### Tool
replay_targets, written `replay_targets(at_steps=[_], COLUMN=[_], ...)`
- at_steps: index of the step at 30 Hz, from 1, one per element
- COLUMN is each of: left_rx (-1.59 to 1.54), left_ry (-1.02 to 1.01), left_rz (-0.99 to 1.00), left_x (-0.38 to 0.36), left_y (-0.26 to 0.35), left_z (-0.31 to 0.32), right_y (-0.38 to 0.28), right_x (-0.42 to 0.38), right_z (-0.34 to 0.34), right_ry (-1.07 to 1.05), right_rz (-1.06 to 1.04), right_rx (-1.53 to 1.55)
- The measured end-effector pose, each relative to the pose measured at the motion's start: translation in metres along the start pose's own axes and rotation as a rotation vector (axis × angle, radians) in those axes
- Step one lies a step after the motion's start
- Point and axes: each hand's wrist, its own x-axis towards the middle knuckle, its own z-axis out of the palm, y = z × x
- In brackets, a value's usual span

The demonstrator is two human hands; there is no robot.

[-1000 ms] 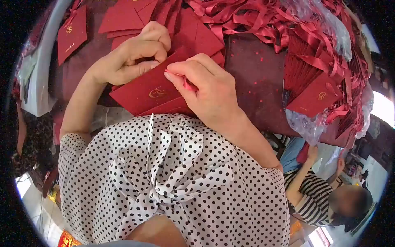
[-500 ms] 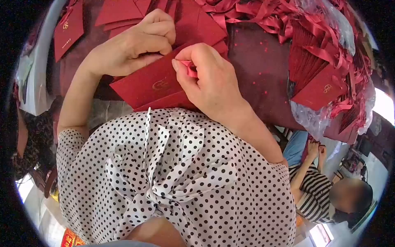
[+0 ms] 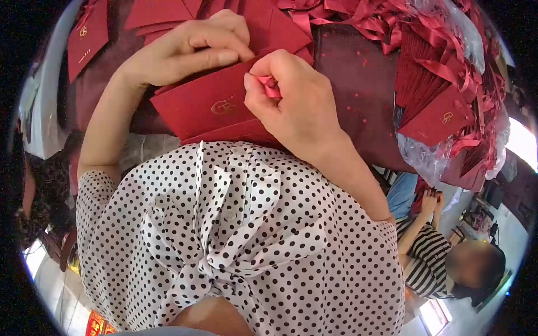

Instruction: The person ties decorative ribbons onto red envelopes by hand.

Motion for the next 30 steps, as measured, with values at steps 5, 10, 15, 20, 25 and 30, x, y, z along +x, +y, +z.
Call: replay_targets(at_steps=[5, 10, 15, 20, 25, 30], left_rx=[-0.196, 0.066, 0.148, 0.147, 0.131, 0.079], left_ry=[0.088, 0.07, 0.296, 0.124, 0.221, 0.358], left_rz=[-0.122, 0.036, -0.089, -0.037, 0.056, 0.071], left_x=[0.0, 0.009, -0.001, -0.007, -0.009, -0.015], left_y=[0.018, 0.045, 0.029, 0.031, 0.01, 0.025], left_z=[-0.004, -0.008, -0.008, -0.004, -0.001, -0.011], right_y=[0.0, -0.001, -0.005, -0.008, 0.002, -0.001], right_x=[-0.001, 0.0, -0.008, -0.005, 0.003, 0.055], right_z=[0.0, -0.001, -0.011, -0.025, -0.034, -0.043], right_ry=[0.005, -0.054, -0.012, -0.063, -0.02, 0.002], right_rz=[0.092, 0.158, 0.068, 0.207, 0.291, 0.089], right_rx=[0.106, 0.166, 0.172, 0.375, 0.472, 0.342])
